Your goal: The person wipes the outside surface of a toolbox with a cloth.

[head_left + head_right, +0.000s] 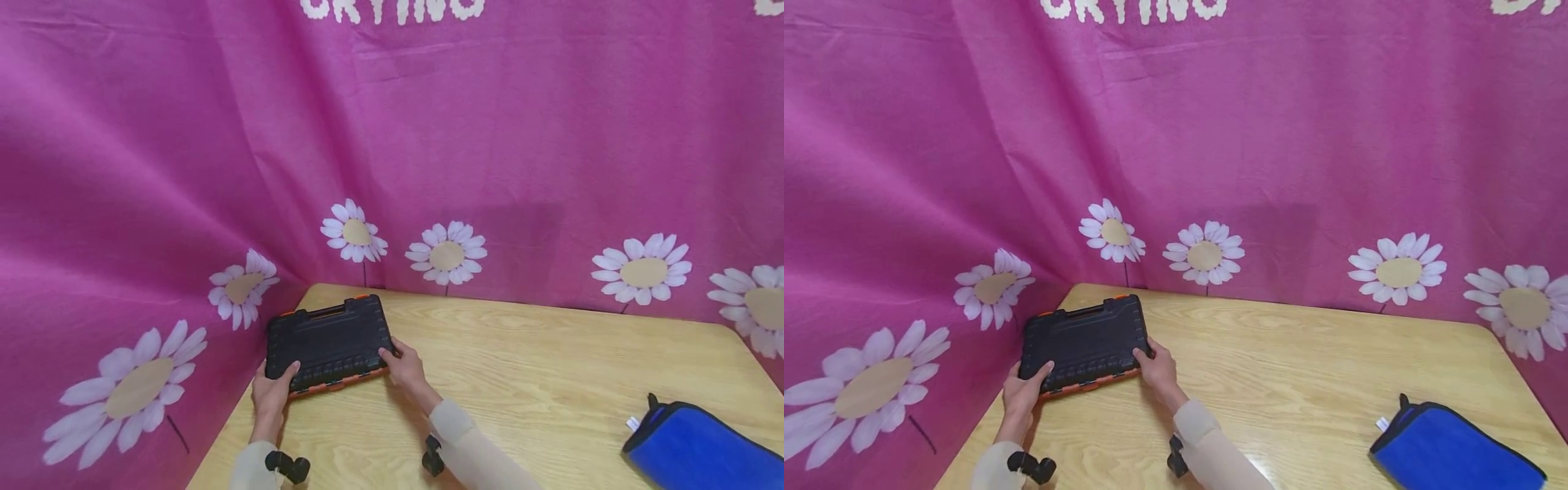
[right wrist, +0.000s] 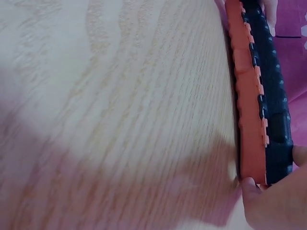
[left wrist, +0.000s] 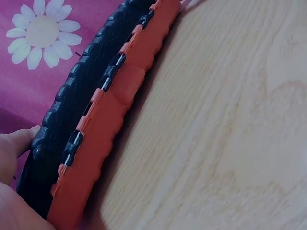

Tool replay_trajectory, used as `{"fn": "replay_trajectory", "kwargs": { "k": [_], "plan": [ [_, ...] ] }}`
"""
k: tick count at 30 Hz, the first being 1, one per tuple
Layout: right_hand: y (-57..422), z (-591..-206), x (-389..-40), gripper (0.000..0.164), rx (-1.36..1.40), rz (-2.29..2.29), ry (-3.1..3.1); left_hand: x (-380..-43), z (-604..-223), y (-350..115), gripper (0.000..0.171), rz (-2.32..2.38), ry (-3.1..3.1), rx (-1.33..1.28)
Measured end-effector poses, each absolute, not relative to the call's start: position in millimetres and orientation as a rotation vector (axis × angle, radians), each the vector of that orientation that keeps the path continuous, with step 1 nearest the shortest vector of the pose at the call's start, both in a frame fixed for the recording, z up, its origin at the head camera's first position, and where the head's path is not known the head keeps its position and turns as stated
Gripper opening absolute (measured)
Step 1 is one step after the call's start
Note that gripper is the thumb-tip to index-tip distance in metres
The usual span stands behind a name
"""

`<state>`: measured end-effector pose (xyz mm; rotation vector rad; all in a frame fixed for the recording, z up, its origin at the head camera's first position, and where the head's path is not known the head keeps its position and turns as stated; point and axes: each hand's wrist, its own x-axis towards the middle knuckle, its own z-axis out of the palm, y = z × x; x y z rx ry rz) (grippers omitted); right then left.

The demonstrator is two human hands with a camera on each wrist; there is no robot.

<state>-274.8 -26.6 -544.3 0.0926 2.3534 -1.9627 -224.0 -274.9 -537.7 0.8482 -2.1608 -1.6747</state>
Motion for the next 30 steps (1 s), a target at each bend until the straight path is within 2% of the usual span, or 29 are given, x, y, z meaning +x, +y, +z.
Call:
{"fn": "replay_trajectory", "kwargs": {
  "k": [16,30],
  "plan": [
    [-2.2,-525.2,-267.9,0.053,0.033,-1.882,2.516,-221.3,-519.1,-256.6,0.09,-1.714,-2.129,0.745],
    [39.6,-514.2,-246.9,0.053,0.142,-1.995,2.511,-222.2,-516.0,-218.1,0.085,-1.75,-2.187,0.63]
  ]
}}
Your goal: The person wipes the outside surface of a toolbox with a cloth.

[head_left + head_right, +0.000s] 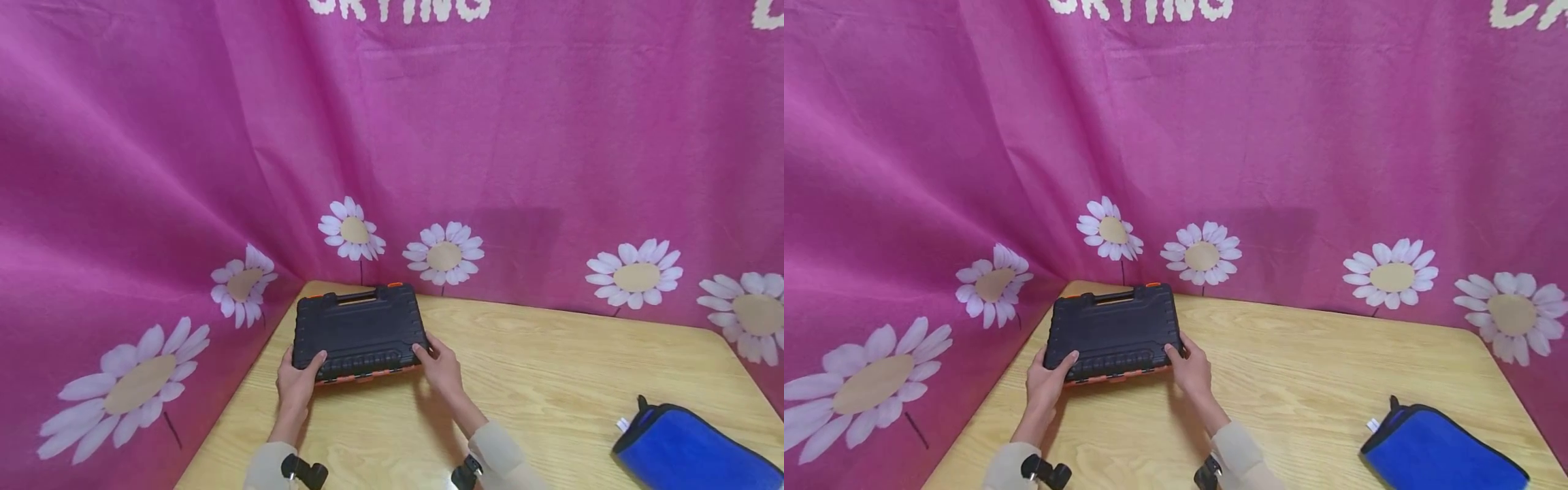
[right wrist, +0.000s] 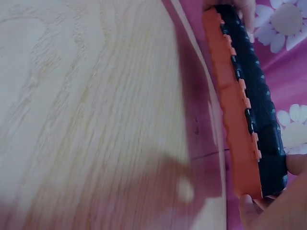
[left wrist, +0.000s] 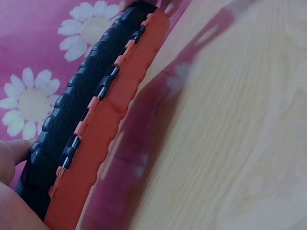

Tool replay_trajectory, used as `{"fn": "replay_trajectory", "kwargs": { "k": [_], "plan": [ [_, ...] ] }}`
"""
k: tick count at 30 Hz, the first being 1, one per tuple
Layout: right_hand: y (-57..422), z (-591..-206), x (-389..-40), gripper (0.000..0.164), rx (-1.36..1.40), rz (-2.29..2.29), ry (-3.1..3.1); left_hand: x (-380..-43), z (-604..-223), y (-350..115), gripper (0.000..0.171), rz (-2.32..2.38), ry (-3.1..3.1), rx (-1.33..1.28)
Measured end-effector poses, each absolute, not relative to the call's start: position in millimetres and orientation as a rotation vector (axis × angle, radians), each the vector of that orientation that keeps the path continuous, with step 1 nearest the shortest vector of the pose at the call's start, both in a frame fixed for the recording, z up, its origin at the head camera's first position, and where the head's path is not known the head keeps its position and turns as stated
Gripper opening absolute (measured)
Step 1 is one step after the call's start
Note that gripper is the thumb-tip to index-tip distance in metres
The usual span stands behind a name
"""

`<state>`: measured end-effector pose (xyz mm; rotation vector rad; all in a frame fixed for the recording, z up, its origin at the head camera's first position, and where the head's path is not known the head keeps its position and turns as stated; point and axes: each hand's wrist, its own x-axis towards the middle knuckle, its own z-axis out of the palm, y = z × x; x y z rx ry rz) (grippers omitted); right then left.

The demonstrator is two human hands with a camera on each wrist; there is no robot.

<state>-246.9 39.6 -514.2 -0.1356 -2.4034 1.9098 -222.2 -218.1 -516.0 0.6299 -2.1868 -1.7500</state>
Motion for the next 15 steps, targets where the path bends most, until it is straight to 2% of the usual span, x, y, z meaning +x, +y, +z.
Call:
{"fn": "replay_trajectory", "kwargs": {
  "k": [15],
  "plan": [
    [66.9,-496.9,-227.0,0.054,-0.198,1.966,-2.334,-211.0,-500.2,-198.0,0.085,-1.818,-2.205,0.534]
  ]
}}
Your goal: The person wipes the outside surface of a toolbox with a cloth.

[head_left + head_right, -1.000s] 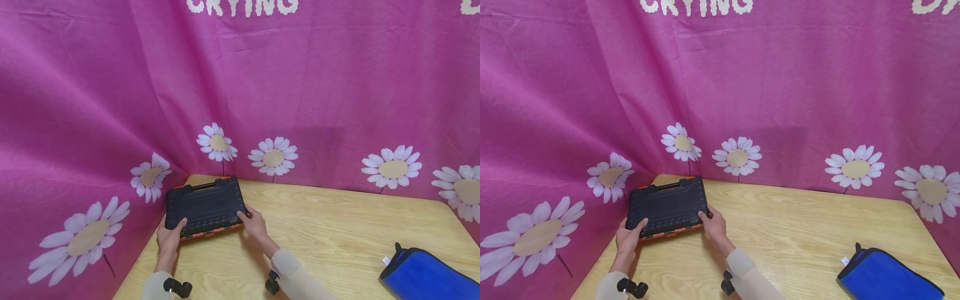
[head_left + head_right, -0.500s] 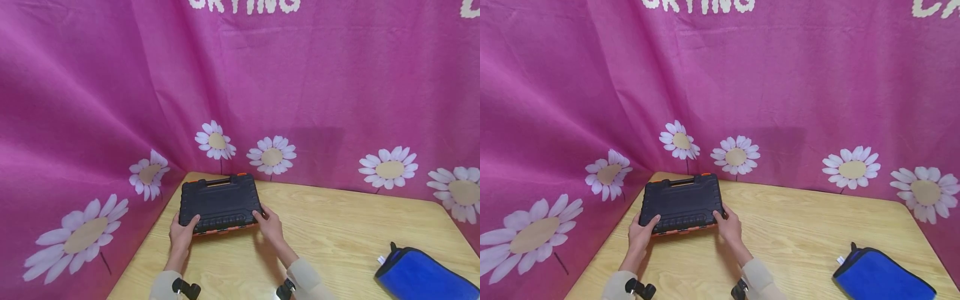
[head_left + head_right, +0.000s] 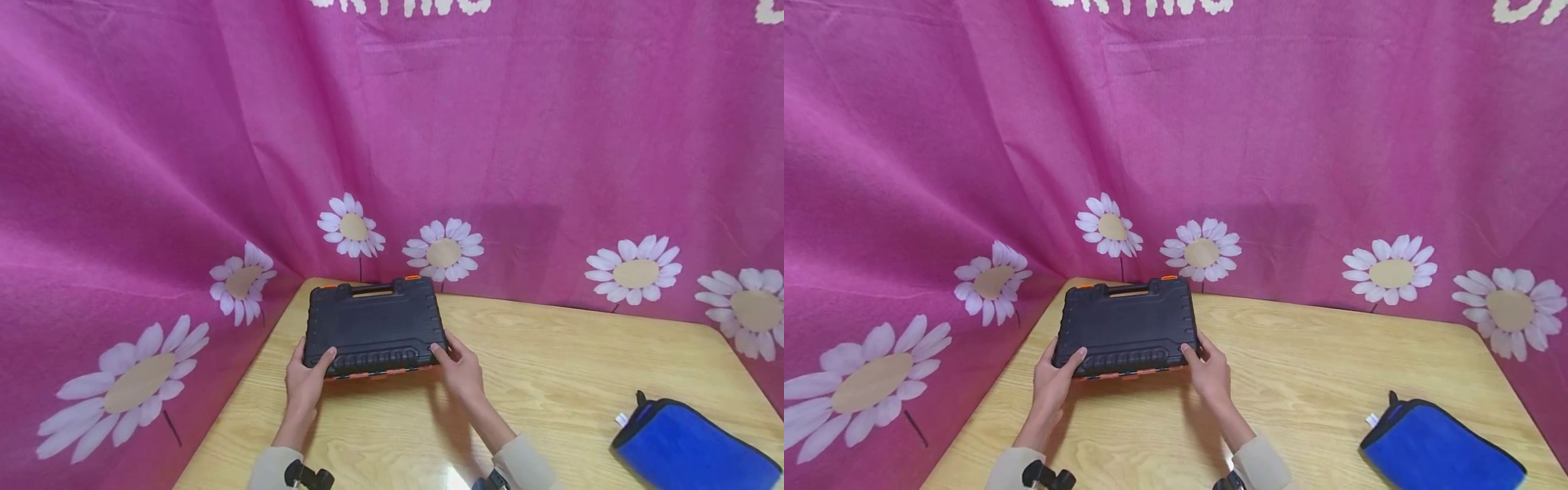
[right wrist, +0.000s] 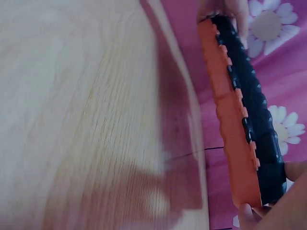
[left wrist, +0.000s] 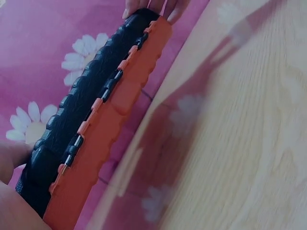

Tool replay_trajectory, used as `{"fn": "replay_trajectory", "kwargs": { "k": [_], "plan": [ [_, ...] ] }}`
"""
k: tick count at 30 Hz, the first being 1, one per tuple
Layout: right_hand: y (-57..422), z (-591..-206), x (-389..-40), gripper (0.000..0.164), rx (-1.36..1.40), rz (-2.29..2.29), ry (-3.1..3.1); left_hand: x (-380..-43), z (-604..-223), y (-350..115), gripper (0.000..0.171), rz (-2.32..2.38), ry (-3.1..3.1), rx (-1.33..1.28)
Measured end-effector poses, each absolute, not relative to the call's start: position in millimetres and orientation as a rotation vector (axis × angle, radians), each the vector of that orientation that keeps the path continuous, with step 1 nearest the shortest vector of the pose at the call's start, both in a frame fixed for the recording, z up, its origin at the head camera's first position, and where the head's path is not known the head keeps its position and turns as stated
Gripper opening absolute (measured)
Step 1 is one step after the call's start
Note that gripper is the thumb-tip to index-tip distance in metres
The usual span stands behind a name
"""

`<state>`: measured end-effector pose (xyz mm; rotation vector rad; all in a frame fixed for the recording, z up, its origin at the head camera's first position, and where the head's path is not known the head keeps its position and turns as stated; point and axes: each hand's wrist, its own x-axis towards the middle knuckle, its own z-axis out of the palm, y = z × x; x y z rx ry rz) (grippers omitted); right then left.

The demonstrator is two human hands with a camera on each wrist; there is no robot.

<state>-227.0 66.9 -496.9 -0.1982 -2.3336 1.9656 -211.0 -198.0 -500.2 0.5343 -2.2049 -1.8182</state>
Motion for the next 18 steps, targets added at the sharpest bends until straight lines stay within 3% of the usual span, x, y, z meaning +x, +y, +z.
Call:
{"fn": "replay_trajectory", "kwargs": {
  "k": [18],
  "plan": [
    [102.0,-492.7,-193.7,0.057,-0.262,2.067,-2.237,-199.7,-496.9,-168.7,0.082,-1.899,-2.197,0.4]
  ]
}}
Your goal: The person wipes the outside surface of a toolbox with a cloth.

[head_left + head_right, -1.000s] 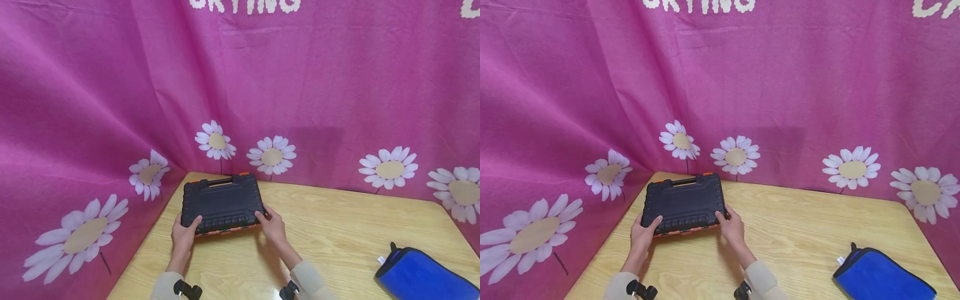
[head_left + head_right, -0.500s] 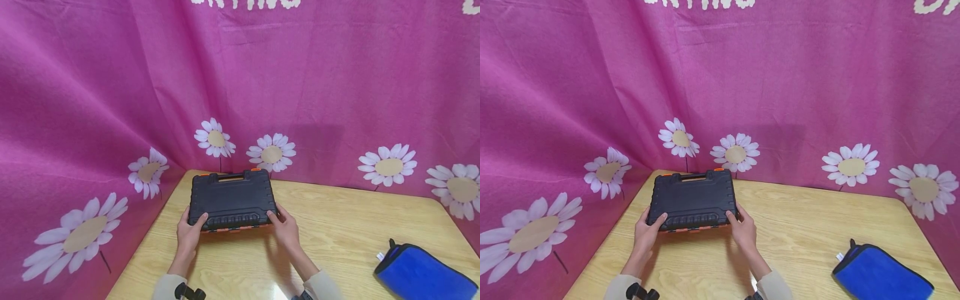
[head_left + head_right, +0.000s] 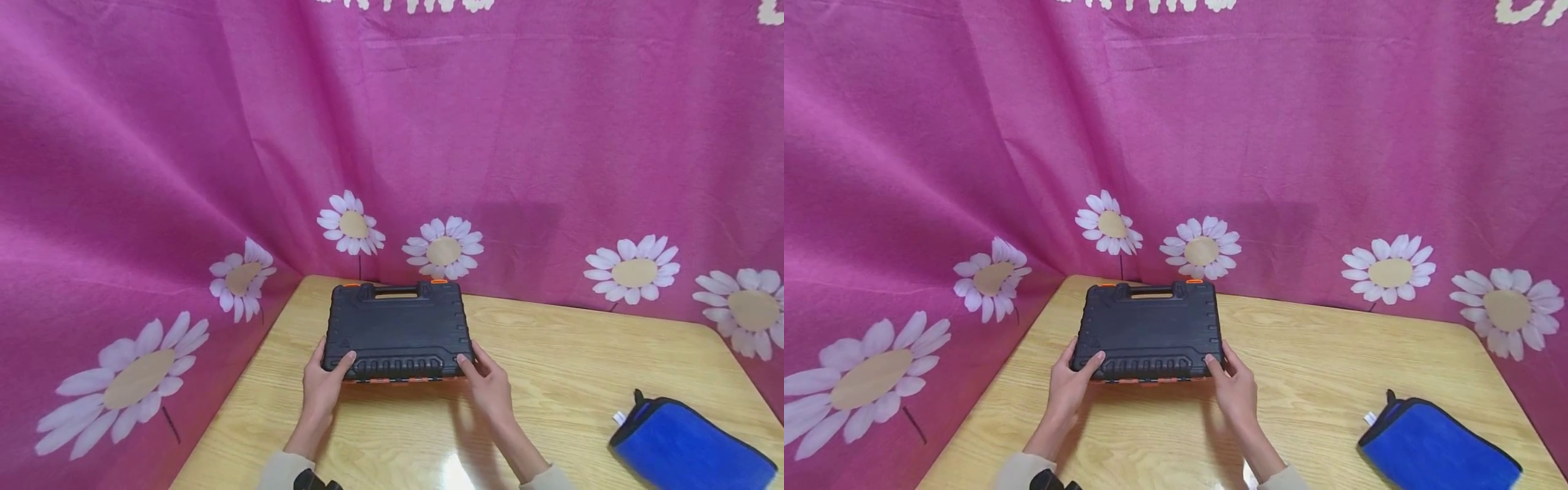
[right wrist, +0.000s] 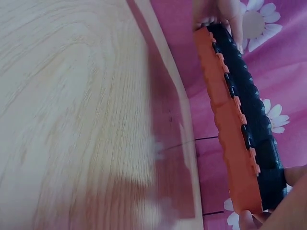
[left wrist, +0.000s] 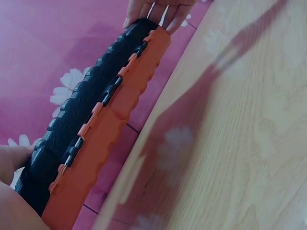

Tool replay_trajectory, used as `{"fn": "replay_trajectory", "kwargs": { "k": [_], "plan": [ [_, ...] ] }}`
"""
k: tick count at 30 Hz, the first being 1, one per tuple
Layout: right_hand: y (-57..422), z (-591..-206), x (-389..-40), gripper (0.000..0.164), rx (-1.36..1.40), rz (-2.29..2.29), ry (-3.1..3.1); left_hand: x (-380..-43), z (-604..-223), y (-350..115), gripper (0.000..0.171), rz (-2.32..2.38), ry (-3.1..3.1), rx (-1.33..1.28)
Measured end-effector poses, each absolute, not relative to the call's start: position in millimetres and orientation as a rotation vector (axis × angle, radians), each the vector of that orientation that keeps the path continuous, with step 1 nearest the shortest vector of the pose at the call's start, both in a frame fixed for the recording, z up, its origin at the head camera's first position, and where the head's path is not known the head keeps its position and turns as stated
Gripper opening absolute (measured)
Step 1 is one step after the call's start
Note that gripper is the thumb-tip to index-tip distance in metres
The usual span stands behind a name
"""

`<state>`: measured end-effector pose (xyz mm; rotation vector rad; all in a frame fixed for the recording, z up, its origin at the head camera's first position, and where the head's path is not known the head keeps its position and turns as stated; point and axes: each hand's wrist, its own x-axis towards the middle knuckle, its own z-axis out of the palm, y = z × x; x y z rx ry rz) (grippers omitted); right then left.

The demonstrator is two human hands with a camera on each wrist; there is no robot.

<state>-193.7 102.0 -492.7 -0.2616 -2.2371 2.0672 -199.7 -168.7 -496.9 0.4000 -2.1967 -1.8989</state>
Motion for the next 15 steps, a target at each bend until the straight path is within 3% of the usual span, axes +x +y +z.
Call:
{"fn": "replay_trajectory", "kwargs": {
  "k": [15],
  "plan": [
    [130.0,-493.4,-172.5,0.063,-0.373,2.026,-2.292,-196.5,-498.5,-154.3,0.082,-2.028,-2.243,0.233]
  ]
}}
